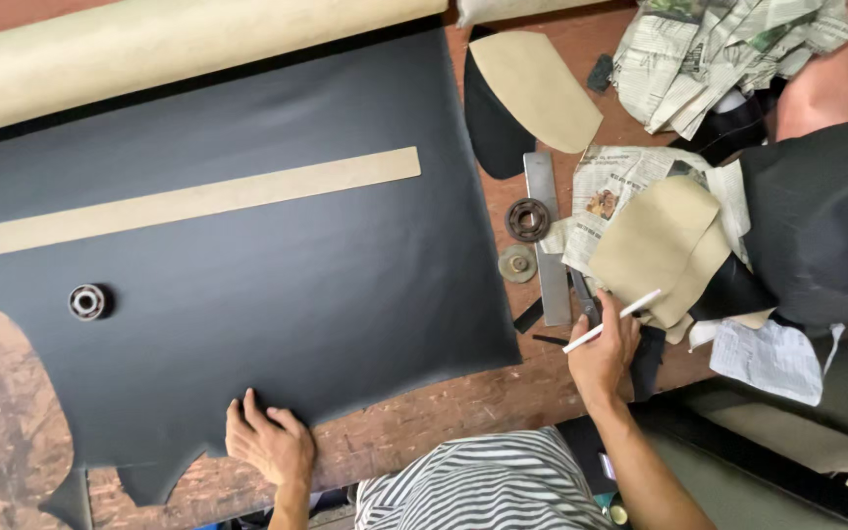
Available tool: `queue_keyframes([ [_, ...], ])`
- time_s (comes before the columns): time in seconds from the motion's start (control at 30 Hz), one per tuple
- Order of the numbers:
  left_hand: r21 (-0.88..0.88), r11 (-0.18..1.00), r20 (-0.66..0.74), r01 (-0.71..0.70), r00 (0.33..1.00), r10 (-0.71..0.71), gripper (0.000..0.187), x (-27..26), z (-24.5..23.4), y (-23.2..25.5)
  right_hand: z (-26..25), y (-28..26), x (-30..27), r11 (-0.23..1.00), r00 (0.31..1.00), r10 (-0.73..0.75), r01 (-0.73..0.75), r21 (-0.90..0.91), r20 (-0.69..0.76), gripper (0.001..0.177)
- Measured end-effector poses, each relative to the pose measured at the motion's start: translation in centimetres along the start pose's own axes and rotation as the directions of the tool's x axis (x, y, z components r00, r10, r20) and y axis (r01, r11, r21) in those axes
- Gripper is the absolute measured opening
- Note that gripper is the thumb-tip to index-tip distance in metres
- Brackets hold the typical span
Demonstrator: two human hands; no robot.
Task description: The person places a beige template on a black sheet, marks the black sheet with a white marker, and then uses a newspaper template to mark another section of the black sheet. The person also moves metal rings onto the newspaper template.
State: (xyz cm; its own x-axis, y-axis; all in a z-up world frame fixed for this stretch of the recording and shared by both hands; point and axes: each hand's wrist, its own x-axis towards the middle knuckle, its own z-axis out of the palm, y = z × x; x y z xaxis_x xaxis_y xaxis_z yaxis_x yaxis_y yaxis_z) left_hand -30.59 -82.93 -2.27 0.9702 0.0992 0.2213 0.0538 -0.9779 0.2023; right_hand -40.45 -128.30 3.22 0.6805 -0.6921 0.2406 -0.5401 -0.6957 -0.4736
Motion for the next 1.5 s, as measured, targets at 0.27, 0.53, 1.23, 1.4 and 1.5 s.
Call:
queue_keyframes([
  [0.27, 0.027, 1.000, -0.046, 0.007, 0.999, -0.006, 0.048, -0.5, -1.0, 0.4, -0.1, -4.8, 0.5, 0.971, 0.991, -0.135, 0.128, 0.201, 0.024, 0.048],
  [0.53, 0.007, 1.000, -0.056, 0.000, 0.998, 0.000, 0.048, -0.4, -0.2, 0.3, 2.4, -6.7, 0.7, 0.941, 0.977, -0.197, 0.163, 0.296, 0.088, 0.050],
  [1.23, -0.091, 0.996, -0.037, -0.018, 0.999, 0.015, 0.044, 1.2, -2.1, -1.0, 6.6, -12.5, -4.0, 0.910, 0.869, -0.369, 0.264, 0.321, 0.330, 0.046],
  [1.4, -0.320, 0.945, 0.085, 0.067, 0.995, -0.041, 0.030, 4.8, -2.6, -6.1, 8.2, -13.5, -5.2, 0.946, 0.938, -0.253, 0.188, 0.263, 0.238, 0.038],
  [1.5, -0.369, 0.929, -0.018, 0.020, 0.999, -0.029, 0.034, 8.3, -2.6, -8.9, 9.7, -15.1, -5.3, 0.972, 0.969, -0.168, 0.131, 0.196, 0.183, 0.035],
])
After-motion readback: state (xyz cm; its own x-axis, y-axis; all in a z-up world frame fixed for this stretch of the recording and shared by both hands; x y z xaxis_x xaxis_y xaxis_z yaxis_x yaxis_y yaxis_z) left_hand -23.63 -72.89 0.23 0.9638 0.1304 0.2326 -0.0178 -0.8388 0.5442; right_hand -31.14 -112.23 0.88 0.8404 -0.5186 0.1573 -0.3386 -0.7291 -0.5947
